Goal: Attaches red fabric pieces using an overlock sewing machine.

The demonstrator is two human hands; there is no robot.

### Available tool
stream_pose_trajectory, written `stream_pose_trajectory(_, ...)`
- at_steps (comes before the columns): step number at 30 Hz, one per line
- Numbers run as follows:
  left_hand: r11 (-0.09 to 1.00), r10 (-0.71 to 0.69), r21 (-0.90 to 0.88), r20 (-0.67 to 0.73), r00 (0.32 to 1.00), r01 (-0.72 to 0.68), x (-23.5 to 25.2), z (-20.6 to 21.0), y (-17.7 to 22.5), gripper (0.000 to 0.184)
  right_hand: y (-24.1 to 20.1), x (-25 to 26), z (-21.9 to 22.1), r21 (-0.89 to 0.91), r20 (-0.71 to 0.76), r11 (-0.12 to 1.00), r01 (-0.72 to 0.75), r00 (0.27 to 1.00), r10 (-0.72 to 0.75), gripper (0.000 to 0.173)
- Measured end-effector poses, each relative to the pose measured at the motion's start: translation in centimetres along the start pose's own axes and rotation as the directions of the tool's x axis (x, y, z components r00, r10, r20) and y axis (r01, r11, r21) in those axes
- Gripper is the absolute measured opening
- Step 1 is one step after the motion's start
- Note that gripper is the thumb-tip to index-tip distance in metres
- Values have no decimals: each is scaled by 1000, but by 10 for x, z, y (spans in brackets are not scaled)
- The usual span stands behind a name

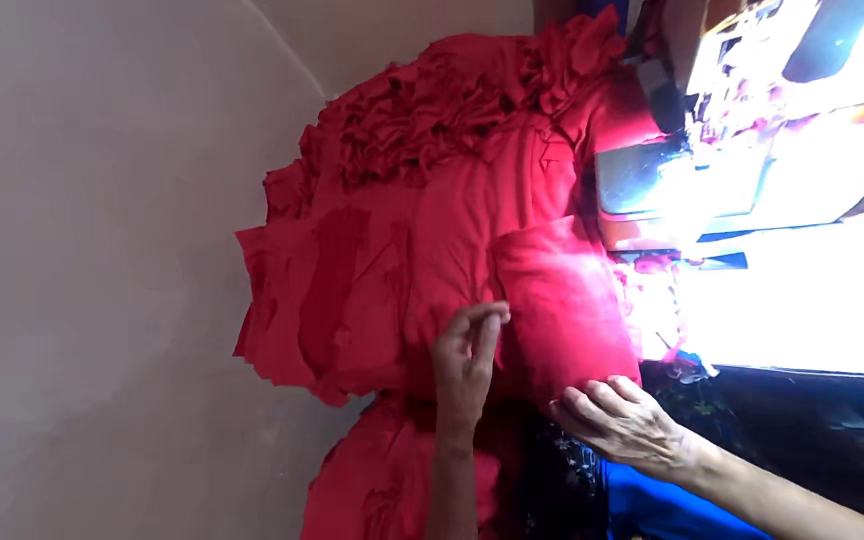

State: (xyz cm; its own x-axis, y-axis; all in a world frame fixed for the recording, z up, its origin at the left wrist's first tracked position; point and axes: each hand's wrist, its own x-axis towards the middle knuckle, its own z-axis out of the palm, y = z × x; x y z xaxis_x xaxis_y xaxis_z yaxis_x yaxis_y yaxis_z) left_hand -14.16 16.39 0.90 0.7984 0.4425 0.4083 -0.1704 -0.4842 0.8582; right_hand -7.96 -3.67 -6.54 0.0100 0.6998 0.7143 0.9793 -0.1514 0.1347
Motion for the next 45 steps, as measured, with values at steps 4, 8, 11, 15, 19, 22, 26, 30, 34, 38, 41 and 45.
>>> stream_pose_trajectory(4, 991, -117, -78, -107, 987, 109, -66, -13, -7, 17, -7, 0, 5, 90, -88, 995, -49, 995, 57, 21)
stream_pose_trajectory(8, 970, -187, -180, -111, 976, 166, -101, -8, -4, 17, -12, 4, -13, 285, -13, 938, -196, 978, 208, 24)
stream_pose_trajectory(11, 966, -168, -210, -77, 983, 149, -110, -3, -2, 16, -9, 9, -23, 431, 111, 827, -362, 930, 349, 23)
stream_pose_trajectory(15, 966, -134, -229, -48, 990, 120, -108, -3, 0, 15, 6, 9, -32, 719, 286, 486, -497, 849, 445, 15)
stream_pose_trajectory(19, 953, -142, -267, 27, 990, 144, -108, -5, 2, 15, 20, 8, -39, 832, 390, 226, -507, 823, 413, 17)
stream_pose_trajectory(22, 911, -134, -369, 153, 979, 182, -104, -6, 8, 23, 21, 15, -45, 830, 432, 118, -546, 762, 483, 16)
stream_pose_trajectory(26, 832, -233, -401, 376, 897, 385, -66, 1, 30, 61, 20, 35, -61, 769, 244, 360, -529, 762, 600, 22)
stream_pose_trajectory(30, 743, -470, -320, 377, 798, 588, 5, 17, 47, 56, 22, 53, -89, 692, 43, 614, -379, 871, 490, 25)
stream_pose_trajectory(34, 893, -449, 48, 110, 887, 447, 52, 24, 14, 52, 24, 47, -88, 624, -9, 714, -318, 910, 414, 24)
stream_pose_trajectory(38, 890, -371, 268, -46, 928, 369, 71, 33, 0, 54, 27, 38, -85, 629, 19, 690, -357, 895, 445, 25)
stream_pose_trajectory(41, 873, -272, 388, -117, 955, 296, 72, 39, 2, 51, 30, 39, -87, 628, 12, 696, -348, 899, 438, 26)
stream_pose_trajectory(45, 954, -30, 292, -148, 989, 73, 75, 50, 19, 29, 42, 49, -85, 653, -6, 673, -347, 886, 463, 28)
